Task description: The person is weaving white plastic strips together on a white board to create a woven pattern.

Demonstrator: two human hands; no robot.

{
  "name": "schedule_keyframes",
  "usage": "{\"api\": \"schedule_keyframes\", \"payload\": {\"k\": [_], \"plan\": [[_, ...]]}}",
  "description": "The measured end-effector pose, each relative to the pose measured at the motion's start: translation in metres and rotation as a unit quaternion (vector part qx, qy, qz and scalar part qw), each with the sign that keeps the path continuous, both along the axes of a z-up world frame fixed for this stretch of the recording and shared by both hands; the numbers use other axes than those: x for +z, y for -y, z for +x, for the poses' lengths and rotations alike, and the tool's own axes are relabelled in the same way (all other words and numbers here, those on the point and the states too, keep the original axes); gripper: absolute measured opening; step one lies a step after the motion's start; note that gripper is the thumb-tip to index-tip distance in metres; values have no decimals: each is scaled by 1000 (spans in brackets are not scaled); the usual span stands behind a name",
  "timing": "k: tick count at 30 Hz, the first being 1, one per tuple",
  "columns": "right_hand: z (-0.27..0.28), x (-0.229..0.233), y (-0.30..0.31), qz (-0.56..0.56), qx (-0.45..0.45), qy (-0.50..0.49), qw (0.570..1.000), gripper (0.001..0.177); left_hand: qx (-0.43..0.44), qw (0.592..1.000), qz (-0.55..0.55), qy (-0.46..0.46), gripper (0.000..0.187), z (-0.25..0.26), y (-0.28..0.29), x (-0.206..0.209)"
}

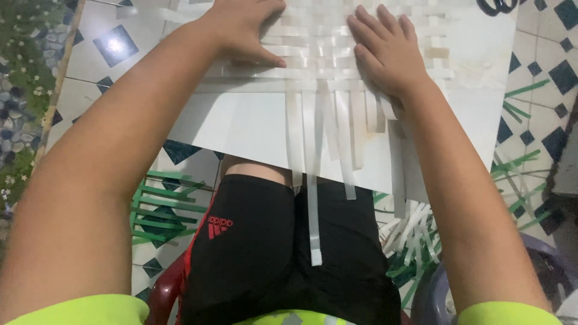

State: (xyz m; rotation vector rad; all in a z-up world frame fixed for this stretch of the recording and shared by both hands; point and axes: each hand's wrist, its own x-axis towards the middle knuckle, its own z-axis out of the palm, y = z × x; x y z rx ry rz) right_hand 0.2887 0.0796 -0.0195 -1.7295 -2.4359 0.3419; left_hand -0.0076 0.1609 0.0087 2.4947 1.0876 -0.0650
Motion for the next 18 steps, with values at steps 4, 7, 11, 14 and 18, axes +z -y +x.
{"api": "schedule_keyframes", "payload": {"k": [4,7,11,14,18], "plan": [[-3,3,1,-3,-6,-17,1000,54,-33,999,30,13,82,-3,-6,-7],[-4,5,1,-22,-10,-14,1000,56,-38,999,29,7,98,-1,-12,-12],[-3,3,0,-29,-11,-28,999,54,-17,999,-11,-32,94,4,-7,3],[-2,4,0,-27,-7,-27,999,54,-17,999,-35,-26,93,4,-10,1],[-1,1,-1,-12,-1,-27,1000,54,-15,999,-27,-27,96,5,-8,3]]}}
